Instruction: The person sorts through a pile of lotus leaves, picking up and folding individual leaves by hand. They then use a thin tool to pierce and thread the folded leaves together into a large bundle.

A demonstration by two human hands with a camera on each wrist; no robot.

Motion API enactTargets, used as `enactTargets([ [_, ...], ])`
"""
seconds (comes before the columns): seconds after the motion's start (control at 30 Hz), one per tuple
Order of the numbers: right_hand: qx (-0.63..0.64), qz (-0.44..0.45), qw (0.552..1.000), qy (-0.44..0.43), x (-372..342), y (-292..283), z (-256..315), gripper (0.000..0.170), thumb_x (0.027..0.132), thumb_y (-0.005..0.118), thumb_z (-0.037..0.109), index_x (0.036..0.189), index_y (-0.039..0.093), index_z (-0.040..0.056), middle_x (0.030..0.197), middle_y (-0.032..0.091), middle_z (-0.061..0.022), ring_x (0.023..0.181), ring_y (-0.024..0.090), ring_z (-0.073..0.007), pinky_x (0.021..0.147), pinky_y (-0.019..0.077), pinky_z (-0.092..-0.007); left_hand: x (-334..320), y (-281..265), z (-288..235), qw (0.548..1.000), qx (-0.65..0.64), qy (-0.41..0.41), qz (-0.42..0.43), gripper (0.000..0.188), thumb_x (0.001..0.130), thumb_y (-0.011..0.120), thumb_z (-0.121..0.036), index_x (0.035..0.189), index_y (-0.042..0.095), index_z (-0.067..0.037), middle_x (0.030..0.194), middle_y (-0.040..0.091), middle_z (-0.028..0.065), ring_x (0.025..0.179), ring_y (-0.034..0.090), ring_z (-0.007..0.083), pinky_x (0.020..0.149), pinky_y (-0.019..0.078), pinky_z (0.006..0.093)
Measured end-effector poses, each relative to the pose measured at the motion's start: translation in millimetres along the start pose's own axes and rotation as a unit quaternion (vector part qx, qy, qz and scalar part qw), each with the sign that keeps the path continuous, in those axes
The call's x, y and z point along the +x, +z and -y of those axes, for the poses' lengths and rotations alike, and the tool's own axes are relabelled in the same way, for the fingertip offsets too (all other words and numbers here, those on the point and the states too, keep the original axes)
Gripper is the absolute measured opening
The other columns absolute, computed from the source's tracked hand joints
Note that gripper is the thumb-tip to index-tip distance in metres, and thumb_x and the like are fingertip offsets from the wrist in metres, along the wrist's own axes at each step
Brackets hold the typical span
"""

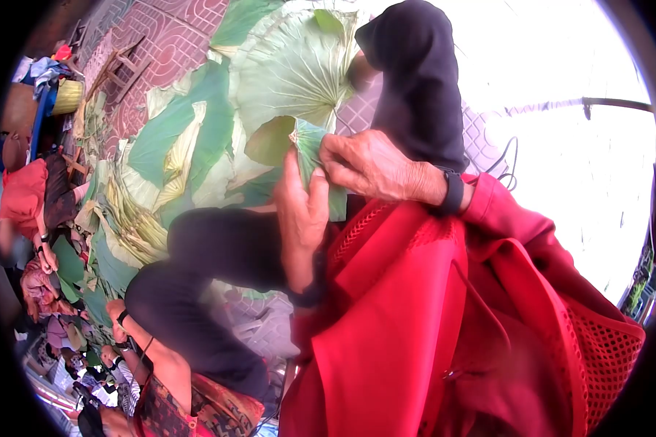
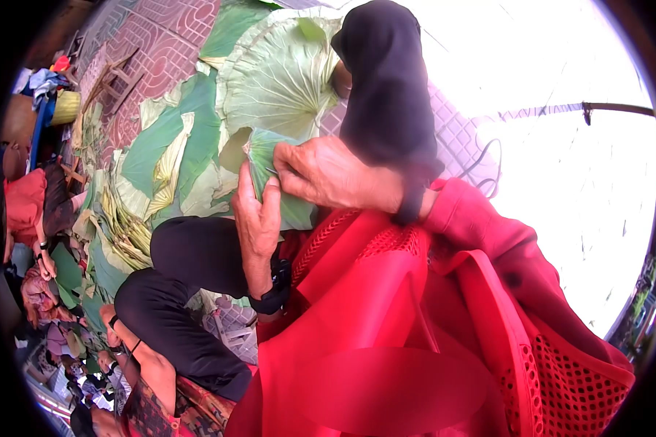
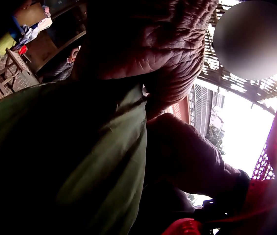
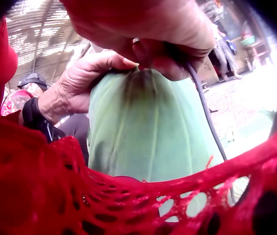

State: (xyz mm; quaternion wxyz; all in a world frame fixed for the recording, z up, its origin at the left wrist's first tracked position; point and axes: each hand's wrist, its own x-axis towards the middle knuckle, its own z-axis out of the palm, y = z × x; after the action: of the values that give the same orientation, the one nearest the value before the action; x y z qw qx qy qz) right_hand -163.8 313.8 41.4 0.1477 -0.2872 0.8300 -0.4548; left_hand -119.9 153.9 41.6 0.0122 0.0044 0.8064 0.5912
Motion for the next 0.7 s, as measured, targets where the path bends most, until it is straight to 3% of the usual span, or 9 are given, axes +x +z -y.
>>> enactTargets([
  [0.1, 0.007, 0.001, 1.0, -0.008, -2, 1, 0, 0.02, 0.087, 0.048, 0.024, 0.085, 0.047, 0.0039, 0.062, 0.054, -0.0201, 0.063, 0.055, -0.0399, 0.057, 0.0417, -0.0476, -2, -3, 0, 0.999, 0.014, -0.018, 0.034, 0.049, 0.087, 0.046, -0.012, 0.13, 0.035, 0.009, 0.107, 0.057, 0.0231, 0.097, 0.058, 0.0302, 0.085, 0.044, 0.0367],
  [0.2, 0.006, 0.003, 1.0, -0.007, -4, 1, 0, 0.022, 0.087, 0.045, 0.025, 0.084, 0.047, 0.0037, 0.062, 0.053, -0.0196, 0.062, 0.054, -0.0398, 0.057, 0.0415, -0.0465, -4, -3, -1, 0.999, 0.019, -0.012, 0.029, 0.048, 0.088, 0.046, -0.013, 0.13, 0.036, 0.009, 0.108, 0.057, 0.0238, 0.097, 0.058, 0.0311, 0.085, 0.044, 0.0373],
  [0.3, 0.003, 0.003, 1.0, -0.013, -6, 3, -2, 0.024, 0.088, 0.042, 0.027, 0.083, 0.046, 0.0035, 0.062, 0.05, -0.0174, 0.06, 0.052, -0.0382, 0.055, 0.0417, -0.0433, -6, 1, 4, 0.998, 0.037, 0.044, -0.019, 0.044, 0.086, 0.05, -0.015, 0.125, 0.044, 0.005, 0.1, 0.061, 0.022, 0.089, 0.06, 0.0293, 0.08, 0.0454, 0.0378],
  [0.47, 0.051, -0.023, 0.998, -0.025, -8, 5, -5, 0.024, 0.086, 0.046, 0.027, 0.082, 0.049, 0.004, 0.063, 0.053, -0.0204, 0.063, 0.054, -0.0396, 0.059, 0.0416, -0.0475, -12, -1, 1, 0.999, 0.042, 0.03, -0.01, 0.044, 0.086, 0.049, -0.014, 0.125, 0.043, 0.005, 0.101, 0.061, 0.0221, 0.09, 0.06, 0.0292, 0.081, 0.0452, 0.0376],
  [0.7, 0.067, -0.031, 0.997, -0.002, -7, 4, 1, 0.025, 0.086, 0.05, 0.028, 0.08, 0.05, 0.0038, 0.062, 0.053, -0.019, 0.062, 0.054, -0.0381, 0.057, 0.0421, -0.0453, -14, -2, -6, 1.0, 0.013, 0.023, -0.011, 0.044, 0.087, 0.049, -0.014, 0.126, 0.044, 0.005, 0.103, 0.061, 0.0221, 0.093, 0.06, 0.03, 0.083, 0.045, 0.0376],
])
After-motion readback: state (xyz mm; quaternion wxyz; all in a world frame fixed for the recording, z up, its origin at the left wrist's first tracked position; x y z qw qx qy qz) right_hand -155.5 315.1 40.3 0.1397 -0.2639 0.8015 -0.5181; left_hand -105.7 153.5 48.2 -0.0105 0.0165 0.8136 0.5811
